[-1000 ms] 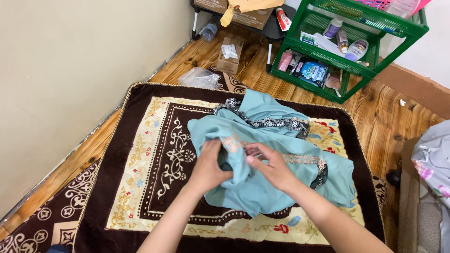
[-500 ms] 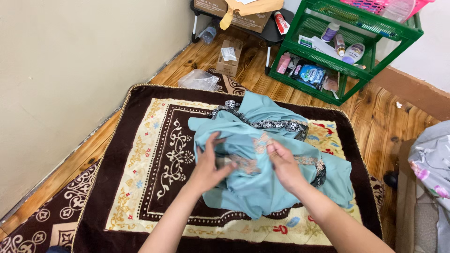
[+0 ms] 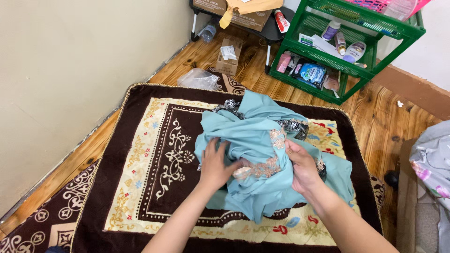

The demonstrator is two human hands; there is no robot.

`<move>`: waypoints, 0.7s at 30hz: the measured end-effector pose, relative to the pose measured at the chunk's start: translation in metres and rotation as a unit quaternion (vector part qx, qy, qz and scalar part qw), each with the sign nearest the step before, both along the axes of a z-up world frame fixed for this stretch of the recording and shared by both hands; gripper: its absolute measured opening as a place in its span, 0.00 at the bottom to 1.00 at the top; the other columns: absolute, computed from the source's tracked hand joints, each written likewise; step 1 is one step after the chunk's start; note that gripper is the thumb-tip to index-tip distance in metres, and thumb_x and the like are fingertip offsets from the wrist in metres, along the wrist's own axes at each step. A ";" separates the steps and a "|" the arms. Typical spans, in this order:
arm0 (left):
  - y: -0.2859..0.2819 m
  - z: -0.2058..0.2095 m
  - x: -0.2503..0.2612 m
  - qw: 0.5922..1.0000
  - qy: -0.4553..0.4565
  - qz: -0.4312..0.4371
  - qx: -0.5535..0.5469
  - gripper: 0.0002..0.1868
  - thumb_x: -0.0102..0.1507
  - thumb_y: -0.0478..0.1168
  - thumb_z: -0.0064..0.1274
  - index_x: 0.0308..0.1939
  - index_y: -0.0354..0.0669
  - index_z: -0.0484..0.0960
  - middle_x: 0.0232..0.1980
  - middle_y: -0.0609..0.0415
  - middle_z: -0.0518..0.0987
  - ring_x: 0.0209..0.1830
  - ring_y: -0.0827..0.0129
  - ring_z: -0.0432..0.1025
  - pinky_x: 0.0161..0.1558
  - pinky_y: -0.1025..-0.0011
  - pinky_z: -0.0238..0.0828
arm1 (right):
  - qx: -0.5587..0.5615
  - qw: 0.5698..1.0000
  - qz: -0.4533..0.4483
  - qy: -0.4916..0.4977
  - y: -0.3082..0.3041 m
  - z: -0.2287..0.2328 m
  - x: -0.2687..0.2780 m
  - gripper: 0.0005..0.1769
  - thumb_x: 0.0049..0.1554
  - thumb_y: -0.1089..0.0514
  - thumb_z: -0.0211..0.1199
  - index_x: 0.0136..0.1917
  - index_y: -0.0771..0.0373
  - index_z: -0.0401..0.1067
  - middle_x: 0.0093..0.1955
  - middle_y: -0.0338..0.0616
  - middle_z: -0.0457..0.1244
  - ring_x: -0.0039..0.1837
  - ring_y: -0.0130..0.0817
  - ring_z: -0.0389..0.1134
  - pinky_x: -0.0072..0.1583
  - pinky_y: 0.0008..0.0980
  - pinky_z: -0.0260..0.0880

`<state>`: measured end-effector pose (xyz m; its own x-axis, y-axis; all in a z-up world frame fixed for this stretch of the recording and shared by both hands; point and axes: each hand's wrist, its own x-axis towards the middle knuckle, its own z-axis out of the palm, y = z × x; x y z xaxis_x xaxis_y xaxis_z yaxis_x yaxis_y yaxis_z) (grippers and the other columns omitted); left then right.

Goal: The person folds a light blue garment by hand on a rug, flattening the fabric, turning it over to align the embroidered edges, and then folding it into a compact bundle.

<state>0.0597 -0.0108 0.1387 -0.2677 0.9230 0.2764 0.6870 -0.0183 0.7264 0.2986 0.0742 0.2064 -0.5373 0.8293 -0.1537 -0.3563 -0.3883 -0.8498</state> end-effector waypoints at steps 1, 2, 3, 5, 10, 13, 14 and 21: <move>0.003 -0.007 0.001 0.998 -0.057 0.021 -0.001 0.27 0.57 0.45 0.62 0.58 0.40 0.78 0.69 0.39 0.68 0.68 0.44 0.62 0.67 0.53 0.60 | -0.016 1.000 0.005 0.004 -0.001 -0.005 0.003 0.17 0.69 0.57 0.47 0.63 0.70 0.68 0.56 0.47 0.68 0.54 0.33 0.71 0.58 0.36 0.73; 0.007 -0.013 -0.001 0.998 -0.058 0.020 -0.002 0.27 0.57 0.45 0.62 0.58 0.40 0.78 0.69 0.39 0.68 0.68 0.44 0.62 0.67 0.53 0.60 | -0.017 1.000 0.005 0.003 0.002 -0.007 0.007 0.17 0.69 0.57 0.47 0.63 0.70 0.68 0.56 0.47 0.68 0.54 0.33 0.71 0.58 0.36 0.73; 0.012 -0.017 -0.005 0.995 -0.087 0.040 -0.003 0.19 0.60 0.41 0.59 0.54 0.40 0.80 0.63 0.42 0.74 0.64 0.49 0.67 0.64 0.59 0.64 | 0.014 0.999 0.028 0.034 0.006 -0.008 0.011 0.15 0.73 0.58 0.47 0.62 0.71 0.68 0.57 0.49 0.68 0.55 0.34 0.71 0.58 0.37 0.74; 0.016 -0.019 -0.010 0.992 -0.115 0.059 -0.005 0.13 0.62 0.36 0.55 0.51 0.41 0.82 0.57 0.45 0.80 0.60 0.54 0.72 0.61 0.65 0.67 | 0.044 0.996 0.051 0.064 0.013 -0.008 0.015 0.14 0.76 0.58 0.48 0.60 0.72 0.68 0.57 0.50 0.68 0.55 0.35 0.71 0.58 0.38 0.74; 0.025 -0.003 -0.015 0.927 -0.368 0.070 -0.015 0.09 0.64 0.31 0.46 0.47 0.37 0.77 0.35 0.52 0.78 0.32 0.69 0.67 0.39 0.73 0.66 | 0.006 0.990 -0.134 -0.036 0.039 -0.003 0.018 0.16 0.69 0.59 0.46 0.63 0.65 0.70 0.54 0.40 0.69 0.52 0.27 0.71 0.56 0.31 0.73; 0.037 0.007 -0.026 0.911 -0.394 -0.016 0.122 0.07 0.67 0.33 0.44 0.45 0.35 0.77 0.38 0.60 0.77 0.40 0.80 0.69 0.45 0.78 0.66 | 0.029 0.975 -0.182 -0.121 0.054 -0.010 0.022 0.15 0.71 0.53 0.48 0.60 0.64 0.70 0.50 0.37 0.67 0.47 0.25 0.69 0.51 0.30 0.72; 0.039 0.011 -0.031 0.911 -0.393 -0.015 0.122 0.07 0.67 0.33 0.44 0.45 0.35 0.77 0.38 0.60 0.77 0.40 0.80 0.69 0.45 0.78 0.66 | 0.029 0.976 -0.182 -0.120 0.059 -0.014 0.023 0.15 0.71 0.53 0.48 0.60 0.64 0.70 0.50 0.37 0.67 0.47 0.25 0.69 0.51 0.30 0.72; 0.027 0.056 -0.090 0.873 -0.324 -0.319 -0.178 0.19 0.61 0.43 0.61 0.52 0.39 0.77 0.44 0.60 0.79 0.44 0.77 0.70 0.48 0.76 0.67 | 0.443 0.768 -0.168 -0.432 0.077 -0.020 0.038 0.14 0.71 0.55 0.52 0.49 0.67 0.71 0.39 0.46 0.65 0.43 0.35 0.63 0.49 0.33 0.65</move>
